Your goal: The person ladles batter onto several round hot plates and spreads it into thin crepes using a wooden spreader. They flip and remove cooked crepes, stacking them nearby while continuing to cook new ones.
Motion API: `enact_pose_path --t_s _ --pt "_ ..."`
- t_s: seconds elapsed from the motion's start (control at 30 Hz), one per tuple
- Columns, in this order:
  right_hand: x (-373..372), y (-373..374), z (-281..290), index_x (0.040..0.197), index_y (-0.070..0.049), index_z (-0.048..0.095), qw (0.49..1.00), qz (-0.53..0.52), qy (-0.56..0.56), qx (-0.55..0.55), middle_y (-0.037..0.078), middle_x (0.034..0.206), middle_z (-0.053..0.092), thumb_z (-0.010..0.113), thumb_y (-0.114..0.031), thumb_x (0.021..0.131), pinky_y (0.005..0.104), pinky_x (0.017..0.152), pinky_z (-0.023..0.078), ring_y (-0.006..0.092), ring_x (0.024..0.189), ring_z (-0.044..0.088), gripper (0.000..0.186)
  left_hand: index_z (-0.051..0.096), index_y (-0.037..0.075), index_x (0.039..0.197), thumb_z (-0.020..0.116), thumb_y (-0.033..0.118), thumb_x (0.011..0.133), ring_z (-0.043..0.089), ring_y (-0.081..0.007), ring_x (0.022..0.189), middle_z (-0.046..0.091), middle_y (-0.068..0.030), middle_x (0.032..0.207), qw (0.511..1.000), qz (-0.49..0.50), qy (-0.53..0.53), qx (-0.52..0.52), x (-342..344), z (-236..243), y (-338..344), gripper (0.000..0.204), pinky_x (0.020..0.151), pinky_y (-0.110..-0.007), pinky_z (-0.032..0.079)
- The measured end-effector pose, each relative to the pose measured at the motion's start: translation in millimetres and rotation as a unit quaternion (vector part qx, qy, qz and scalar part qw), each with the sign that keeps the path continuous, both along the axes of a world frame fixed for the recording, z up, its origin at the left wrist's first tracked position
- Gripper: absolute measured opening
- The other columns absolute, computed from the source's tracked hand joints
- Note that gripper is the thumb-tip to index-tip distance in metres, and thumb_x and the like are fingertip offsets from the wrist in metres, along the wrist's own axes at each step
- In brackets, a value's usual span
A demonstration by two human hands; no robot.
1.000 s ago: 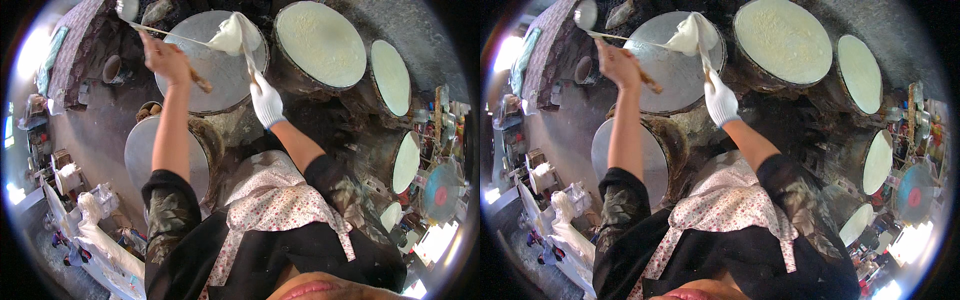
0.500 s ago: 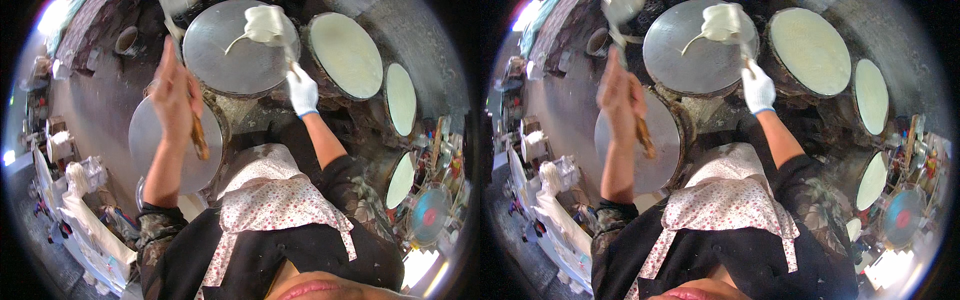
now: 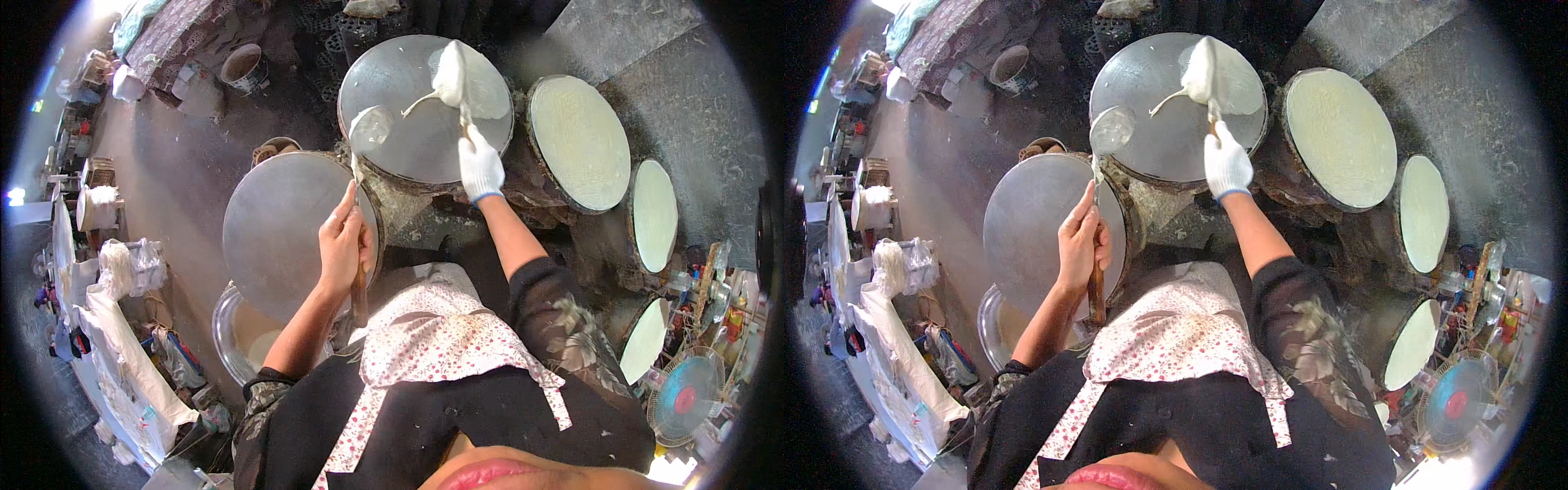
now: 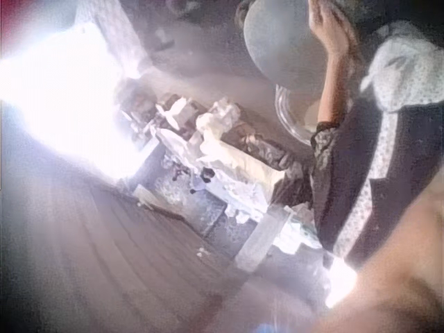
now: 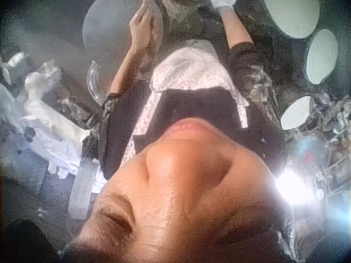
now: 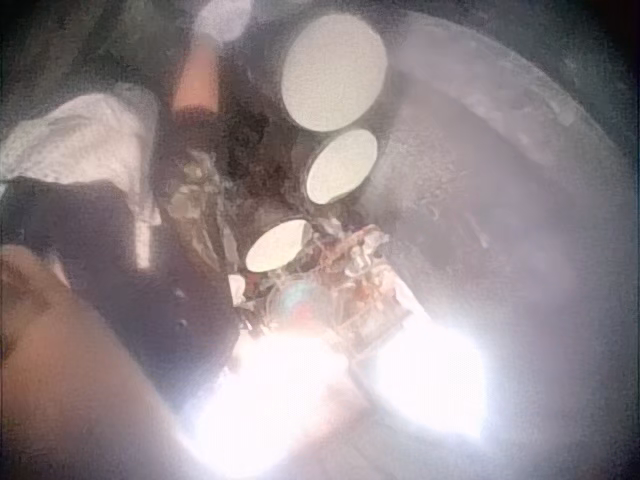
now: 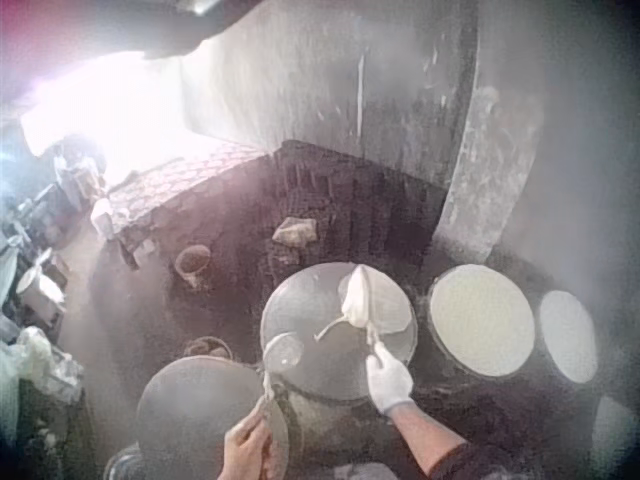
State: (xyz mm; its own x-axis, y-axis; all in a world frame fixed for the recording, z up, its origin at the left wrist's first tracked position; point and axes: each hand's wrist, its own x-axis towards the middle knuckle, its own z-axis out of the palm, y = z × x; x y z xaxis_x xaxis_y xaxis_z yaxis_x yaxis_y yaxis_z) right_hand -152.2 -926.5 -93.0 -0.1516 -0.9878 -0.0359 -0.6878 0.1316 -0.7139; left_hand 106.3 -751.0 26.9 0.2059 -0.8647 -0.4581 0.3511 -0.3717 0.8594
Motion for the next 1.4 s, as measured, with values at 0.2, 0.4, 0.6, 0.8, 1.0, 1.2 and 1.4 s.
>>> enact_pose_path --t_s 0.2,0.4,0.6,0.8,1.0,1.2,1.4 --pt "-2 -5 16 0.134 -0.011 0.070 0.996 -0.068 0.038 -0.034 0.023 0.104 0.075 0.059 -0.035 0.099 0.0470 0.082 0.057 0.0406 0.092 0.074 0.044 0.041 0.012 0.164 0.044 0.009 0.113 0.036 -0.0047 0.046 0.046 0.0023 0.064 0.996 0.027 -0.026 -0.081 -1 22 23 0.050 0.039 -0.023 0.032" --pt "0 -18 20 0.136 -0.015 0.070 0.991 0.117 0.045 -0.048 0.024 0.105 0.074 0.062 -0.037 0.099 0.0465 0.085 0.056 0.0411 0.096 0.073 0.044 0.040 0.013 0.164 0.045 0.009 0.113 0.037 -0.0040 0.046 0.046 0.0023 0.064 0.998 0.018 -0.002 -0.059 -19 28 35 0.051 0.038 -0.022 0.032" --pt "-18 -35 13 0.139 -0.017 0.069 0.992 0.040 0.115 0.044 0.022 0.103 0.075 0.061 -0.035 0.099 0.0473 0.080 0.057 0.0396 0.094 0.074 0.044 0.042 0.015 0.163 0.046 0.011 0.113 0.039 -0.0050 0.046 0.047 0.0016 0.064 0.996 0.067 -0.025 -0.056 -35 32 38 0.050 0.040 -0.022 0.036" --pt "-25 -46 19 0.139 -0.019 0.068 0.974 0.194 0.079 -0.082 0.022 0.098 0.075 0.062 -0.038 0.100 0.0489 0.078 0.056 0.0410 0.089 0.073 0.043 0.042 0.016 0.163 0.047 0.011 0.113 0.039 -0.0059 0.048 0.047 0.0016 0.066 0.993 0.107 0.024 -0.037 -70 23 39 0.051 0.039 -0.023 0.035" --pt "-30 -58 23 0.137 -0.022 0.064 0.963 0.261 0.061 -0.038 0.021 0.082 0.073 0.054 -0.032 0.101 0.0562 0.070 0.053 0.0427 0.075 0.071 0.039 0.039 0.016 0.165 0.046 0.011 0.114 0.039 -0.0061 0.047 0.047 0.0011 0.066 0.992 0.109 -0.036 -0.052 -89 25 37 0.052 0.040 -0.024 0.034" --pt "-47 -73 16 0.133 -0.022 0.068 0.972 0.202 0.074 -0.096 0.020 0.086 0.074 0.053 -0.032 0.101 0.0549 0.071 0.054 0.0416 0.076 0.072 0.037 0.035 0.019 0.167 0.045 0.012 0.114 0.038 -0.0059 0.047 0.045 0.0012 0.067 0.988 0.149 -0.012 -0.025 -118 26 33 0.054 0.040 -0.022 0.035" --pt "-50 -87 22 0.134 -0.022 0.066 0.906 0.407 0.023 -0.110 0.020 0.086 0.074 0.056 -0.031 0.099 0.0556 0.071 0.054 0.0423 0.078 0.072 0.037 0.034 0.018 0.167 0.045 0.014 0.115 0.039 -0.0051 0.047 0.044 0.0018 0.068 0.986 0.158 -0.031 -0.048 -141 26 26 0.053 0.038 -0.022 0.034"
